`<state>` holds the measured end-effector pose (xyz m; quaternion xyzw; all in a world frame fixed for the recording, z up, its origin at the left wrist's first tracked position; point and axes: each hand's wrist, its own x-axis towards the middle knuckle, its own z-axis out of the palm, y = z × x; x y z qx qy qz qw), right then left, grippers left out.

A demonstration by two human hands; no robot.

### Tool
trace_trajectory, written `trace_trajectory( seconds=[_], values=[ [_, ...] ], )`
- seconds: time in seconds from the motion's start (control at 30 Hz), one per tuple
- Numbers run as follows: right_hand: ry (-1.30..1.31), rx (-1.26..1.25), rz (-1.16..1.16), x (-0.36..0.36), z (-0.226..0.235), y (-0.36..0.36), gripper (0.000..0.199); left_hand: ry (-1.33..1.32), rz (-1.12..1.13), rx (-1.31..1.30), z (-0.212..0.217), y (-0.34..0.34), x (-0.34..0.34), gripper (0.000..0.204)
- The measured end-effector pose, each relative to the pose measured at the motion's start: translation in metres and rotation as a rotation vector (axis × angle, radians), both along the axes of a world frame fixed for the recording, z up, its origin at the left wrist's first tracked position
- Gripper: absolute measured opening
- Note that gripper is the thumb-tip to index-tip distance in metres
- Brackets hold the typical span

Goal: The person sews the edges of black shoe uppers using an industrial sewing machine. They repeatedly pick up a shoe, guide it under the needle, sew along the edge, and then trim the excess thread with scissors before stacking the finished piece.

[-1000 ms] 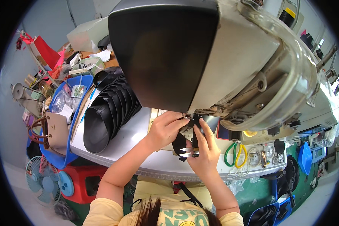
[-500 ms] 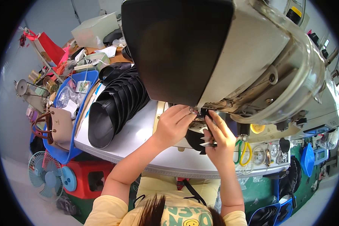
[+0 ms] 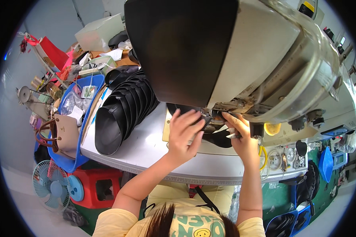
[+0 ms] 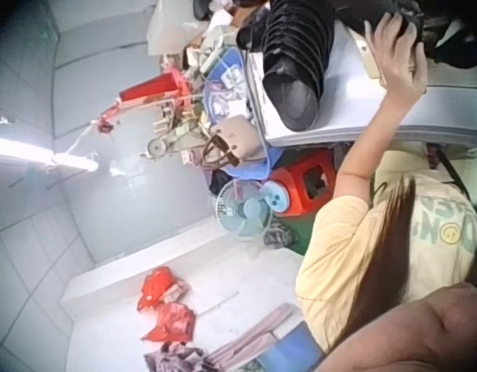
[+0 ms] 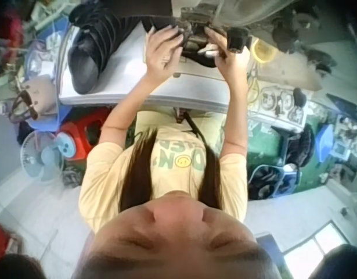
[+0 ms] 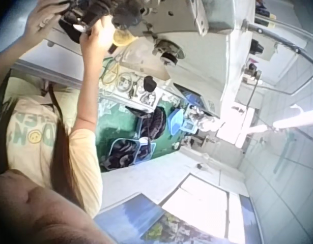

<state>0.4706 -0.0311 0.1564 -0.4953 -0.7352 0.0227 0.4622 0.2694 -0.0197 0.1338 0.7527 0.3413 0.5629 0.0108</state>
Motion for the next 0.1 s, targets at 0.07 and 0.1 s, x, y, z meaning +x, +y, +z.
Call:
trace_trajectory(
  seconds=[0.07, 0.1],
  values=[
    [-0.070, -0.115, 0.076, 0.010, -0.010, 0.009, 0.039, -0.263, -0.023, -0.204, -0.016, -0.003, -0.006, 0.039],
    [-0.083, -0.213, 0.131, 0.017, -0.012, 0.010, 0.050, -0.463, -0.051, -0.344, -0.030, 0.001, -0.006, 0.046]
  ],
)
